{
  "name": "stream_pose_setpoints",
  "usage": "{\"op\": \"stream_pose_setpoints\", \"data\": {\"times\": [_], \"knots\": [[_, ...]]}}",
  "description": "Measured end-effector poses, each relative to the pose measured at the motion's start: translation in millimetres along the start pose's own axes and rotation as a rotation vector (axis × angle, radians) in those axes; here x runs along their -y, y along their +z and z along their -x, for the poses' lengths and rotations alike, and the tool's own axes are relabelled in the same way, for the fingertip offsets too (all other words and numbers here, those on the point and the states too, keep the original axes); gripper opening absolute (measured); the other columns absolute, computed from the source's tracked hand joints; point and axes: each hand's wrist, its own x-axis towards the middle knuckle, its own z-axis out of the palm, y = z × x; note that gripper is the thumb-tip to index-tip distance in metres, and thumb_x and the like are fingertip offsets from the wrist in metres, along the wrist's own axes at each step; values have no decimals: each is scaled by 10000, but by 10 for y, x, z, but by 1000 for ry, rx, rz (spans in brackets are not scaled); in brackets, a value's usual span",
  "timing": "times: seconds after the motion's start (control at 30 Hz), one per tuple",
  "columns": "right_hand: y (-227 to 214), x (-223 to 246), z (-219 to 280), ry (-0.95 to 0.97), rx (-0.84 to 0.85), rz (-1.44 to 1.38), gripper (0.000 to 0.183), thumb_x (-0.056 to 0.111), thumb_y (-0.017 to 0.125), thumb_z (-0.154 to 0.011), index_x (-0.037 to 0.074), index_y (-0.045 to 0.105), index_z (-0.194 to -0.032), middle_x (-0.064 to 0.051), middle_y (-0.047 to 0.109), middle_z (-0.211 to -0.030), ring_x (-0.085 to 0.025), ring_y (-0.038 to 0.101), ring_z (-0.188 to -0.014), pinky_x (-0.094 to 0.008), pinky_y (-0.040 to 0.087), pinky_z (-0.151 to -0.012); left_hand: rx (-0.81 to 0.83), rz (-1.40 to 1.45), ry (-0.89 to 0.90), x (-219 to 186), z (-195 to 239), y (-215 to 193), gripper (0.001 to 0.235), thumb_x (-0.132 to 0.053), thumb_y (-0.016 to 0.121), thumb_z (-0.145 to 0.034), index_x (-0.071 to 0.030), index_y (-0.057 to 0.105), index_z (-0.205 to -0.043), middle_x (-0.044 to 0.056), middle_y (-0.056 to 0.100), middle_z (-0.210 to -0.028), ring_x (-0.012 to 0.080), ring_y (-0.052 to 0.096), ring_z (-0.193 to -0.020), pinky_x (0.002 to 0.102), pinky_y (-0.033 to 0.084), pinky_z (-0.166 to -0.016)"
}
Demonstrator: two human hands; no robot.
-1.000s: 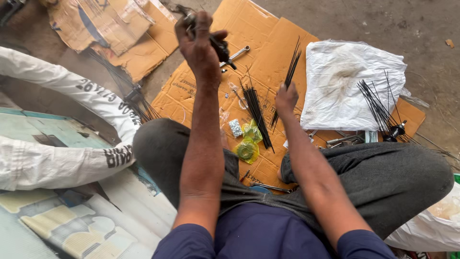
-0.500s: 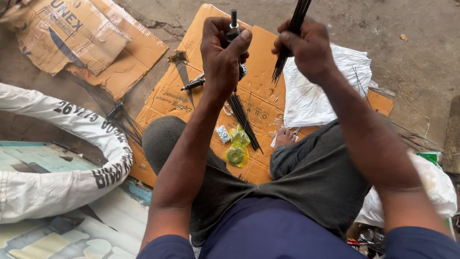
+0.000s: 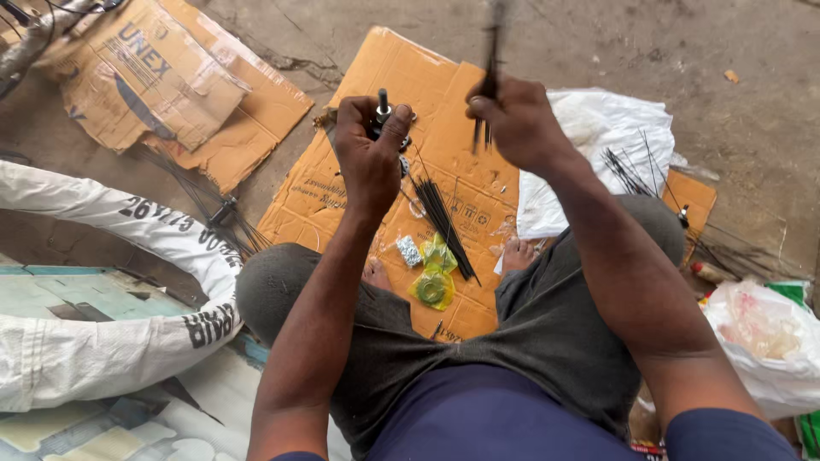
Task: The person sits on the floor and inserts multiple bicycle spokes into the hub of a wheel. They handle the spokes one by one, feeding them into the hub holes and adjusting their positions.
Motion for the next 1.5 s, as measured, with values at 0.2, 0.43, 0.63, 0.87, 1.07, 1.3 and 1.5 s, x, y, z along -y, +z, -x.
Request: {"op": "stream_pose_setpoints", "data": {"times": [0.2, 0.43, 0.63, 0.87, 1.07, 1.3, 1.5], "knots": [[-64, 222, 93, -149, -36, -224, 189, 155, 587, -1157, -18, 659, -1183, -126, 745, -1075, -193, 757, -1030, -329, 656, -944, 70, -26, 46, 210, 65, -56, 189, -137, 784, -994, -41, 629, -1041, -46, 561, -838, 33, 491, -727, 199, 426, -625], [68, 36, 112, -80, -47, -382, 203, 189, 599, -1115, 4, 657, -1176, -122, 757, -1065, -196, 754, -998, -330, 646, -917, 124, -49, 88, 162, 68, 20, 147, -105, 742, -1014, -28, 655, -1103, -32, 582, -987, 38, 554, -812, 207, 485, -698], [82, 11, 58, -197, -207, 309, 178, 180, 720, -1057, 4, 748, -1054, -120, 697, -952, -198, 687, -856, -344, 541, -740, 118, -147, 135, 263, 30, 105, 128, -101, 728, -1037, -32, 661, -1122, -20, 594, -941, 40, 525, -791, 201, 467, -683], [-43, 22, -65, -200, -34, 12, 146, 153, 684, -1064, 19, 699, -1006, -41, 682, -854, -132, 647, -778, -279, 537, -667, 155, -136, 103, 451, -96, 232, 106, -92, 696, -1039, -44, 652, -1122, -20, 627, -918, 60, 567, -802, 227, 488, -681], [9, -57, -113, -120, 2, 41, 193, 165, 629, -1092, 11, 690, -993, -81, 687, -783, -120, 632, -604, -282, 522, -508, 272, -257, 88, 506, -68, 345, 130, -130, 712, -1028, -53, 659, -1118, -13, 633, -926, 60, 575, -792, 228, 505, -678], [-202, -169, -154, 185, -100, -403, 186, 167, 574, -1080, 9, 666, -1114, -74, 732, -936, -123, 745, -722, -257, 660, -650, 153, 32, -126, 476, -92, 314, 139, -152, 712, -1012, -41, 649, -1068, -28, 581, -799, 42, 506, -685, 218, 423, -580], [-152, -131, -96, -103, -173, -478, 215, 186, 631, -1117, -20, 661, -1168, -135, 743, -979, -200, 752, -761, -330, 672, -674, -1, -40, -20, 568, -138, 248, 180, -217, 708, -1022, -53, 653, -971, -11, 619, -764, 51, 565, -662, 222, 456, -564]]}}
